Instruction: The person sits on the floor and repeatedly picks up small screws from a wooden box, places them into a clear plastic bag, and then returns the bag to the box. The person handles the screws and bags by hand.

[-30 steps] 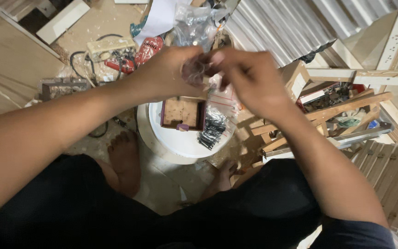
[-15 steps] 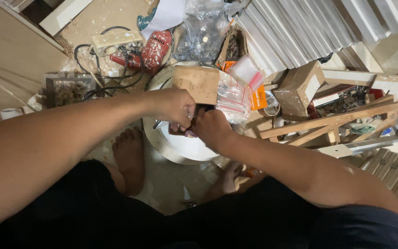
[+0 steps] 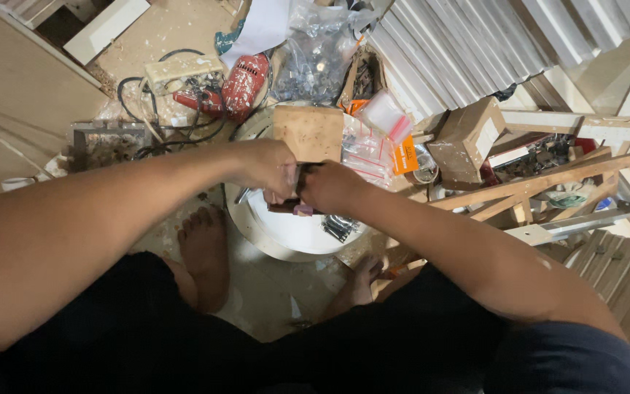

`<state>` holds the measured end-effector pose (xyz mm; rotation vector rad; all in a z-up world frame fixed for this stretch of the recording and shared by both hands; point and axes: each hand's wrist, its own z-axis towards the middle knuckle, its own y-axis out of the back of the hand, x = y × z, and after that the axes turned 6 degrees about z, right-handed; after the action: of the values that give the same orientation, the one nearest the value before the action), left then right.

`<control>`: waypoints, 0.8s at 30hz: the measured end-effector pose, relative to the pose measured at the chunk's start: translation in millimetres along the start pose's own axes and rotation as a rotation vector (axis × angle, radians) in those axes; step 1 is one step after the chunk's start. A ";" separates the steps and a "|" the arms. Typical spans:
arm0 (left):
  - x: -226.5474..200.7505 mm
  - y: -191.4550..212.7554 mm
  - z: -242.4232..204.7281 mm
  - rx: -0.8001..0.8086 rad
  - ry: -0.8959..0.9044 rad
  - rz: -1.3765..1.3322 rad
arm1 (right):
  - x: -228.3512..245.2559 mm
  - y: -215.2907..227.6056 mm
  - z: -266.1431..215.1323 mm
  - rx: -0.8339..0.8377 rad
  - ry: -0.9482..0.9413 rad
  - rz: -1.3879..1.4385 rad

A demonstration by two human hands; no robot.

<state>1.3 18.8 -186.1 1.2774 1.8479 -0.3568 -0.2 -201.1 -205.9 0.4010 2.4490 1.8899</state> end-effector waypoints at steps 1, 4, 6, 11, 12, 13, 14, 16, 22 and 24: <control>-11.4 3.8 -9.6 -0.003 -0.002 -0.002 | -0.5 3.3 1.1 0.002 0.002 -0.003; -32.9 11.7 -27.1 -0.067 0.002 -0.003 | -0.3 7.9 1.7 -0.055 0.046 -0.094; -31.8 17.2 -23.9 -0.097 -0.004 -0.015 | 0.9 5.2 0.5 0.003 0.050 -0.094; -22.7 13.9 -9.9 -0.110 -0.030 -0.016 | 10.0 1.4 6.8 0.068 0.064 -0.155; -22.1 15.3 -9.2 -0.111 -0.043 -0.022 | 7.2 -6.7 9.0 0.077 0.073 -0.165; -25.2 18.2 -13.6 -0.115 -0.043 -0.018 | 4.1 -1.5 6.4 0.074 0.073 -0.169; -27.8 21.3 -18.2 -0.125 -0.041 -0.012 | 1.0 3.7 4.3 0.038 0.072 -0.157; -30.1 22.5 -24.2 -0.136 -0.040 -0.008 | -0.1 5.4 2.1 0.003 0.073 -0.145; -28.9 21.0 -21.2 -0.158 -0.048 -0.019 | 13.4 19.6 1.7 0.035 0.080 -0.164; -24.0 19.0 -15.4 -0.157 -0.093 -0.068 | 9.9 6.7 3.8 0.086 0.038 -0.130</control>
<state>13.6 21.8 -154.3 1.0767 1.8067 -0.2964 -7.8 -193.8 -199.2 0.2037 2.5194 1.7630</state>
